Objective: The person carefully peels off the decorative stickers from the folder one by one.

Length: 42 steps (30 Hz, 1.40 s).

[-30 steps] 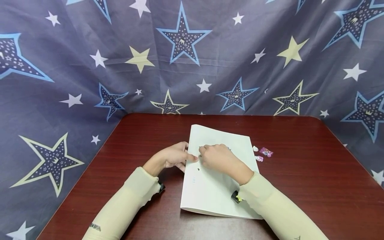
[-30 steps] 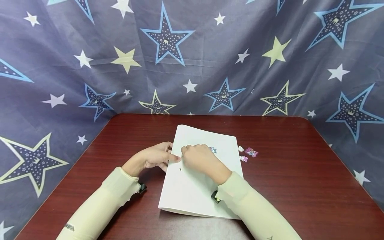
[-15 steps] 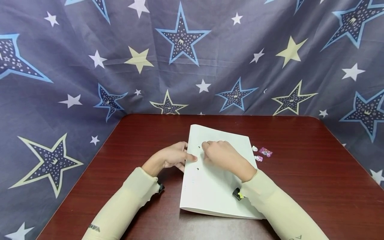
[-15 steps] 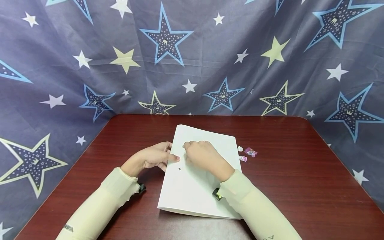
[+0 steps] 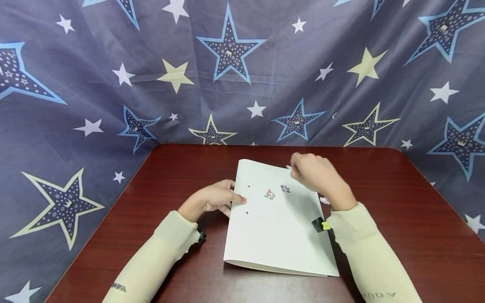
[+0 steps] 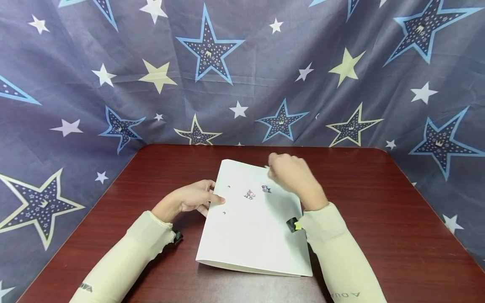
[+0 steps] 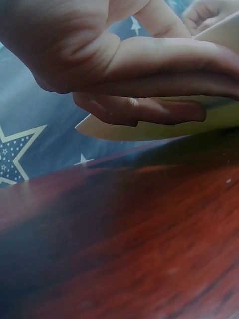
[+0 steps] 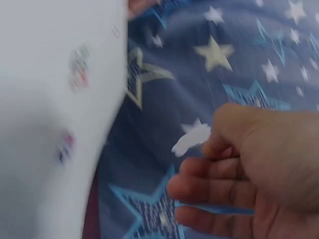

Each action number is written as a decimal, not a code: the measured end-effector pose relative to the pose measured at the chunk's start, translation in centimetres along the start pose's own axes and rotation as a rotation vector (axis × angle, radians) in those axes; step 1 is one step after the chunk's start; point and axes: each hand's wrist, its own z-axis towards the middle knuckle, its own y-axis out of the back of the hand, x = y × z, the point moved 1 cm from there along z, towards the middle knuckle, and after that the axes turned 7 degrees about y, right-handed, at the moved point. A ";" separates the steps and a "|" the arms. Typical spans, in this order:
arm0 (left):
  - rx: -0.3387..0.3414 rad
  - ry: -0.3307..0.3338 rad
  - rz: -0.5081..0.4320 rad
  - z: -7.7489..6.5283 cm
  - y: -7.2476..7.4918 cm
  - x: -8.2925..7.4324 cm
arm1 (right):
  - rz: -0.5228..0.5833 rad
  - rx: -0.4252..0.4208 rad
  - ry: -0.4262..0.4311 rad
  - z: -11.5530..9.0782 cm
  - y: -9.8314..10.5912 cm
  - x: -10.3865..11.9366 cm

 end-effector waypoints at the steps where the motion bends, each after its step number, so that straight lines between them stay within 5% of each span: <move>1: -0.003 0.001 0.002 0.0 0.1 0.1 | 0.002 0.008 -0.029 -0.3 0.3 -0.9; 12: -0.013 -0.004 0.001 0.0 0.1 0.1 | 0.107 0.281 -0.379 -5.2 1.5 -10.3; 22: -0.015 -0.001 -0.009 0.0 0.0 -0.1 | 0.136 0.431 -0.674 -8.3 1.4 -13.4; 42: 0.012 0.000 -0.007 0.0 -0.3 -0.4 | 0.198 0.544 -0.640 -6.9 -2.4 -12.9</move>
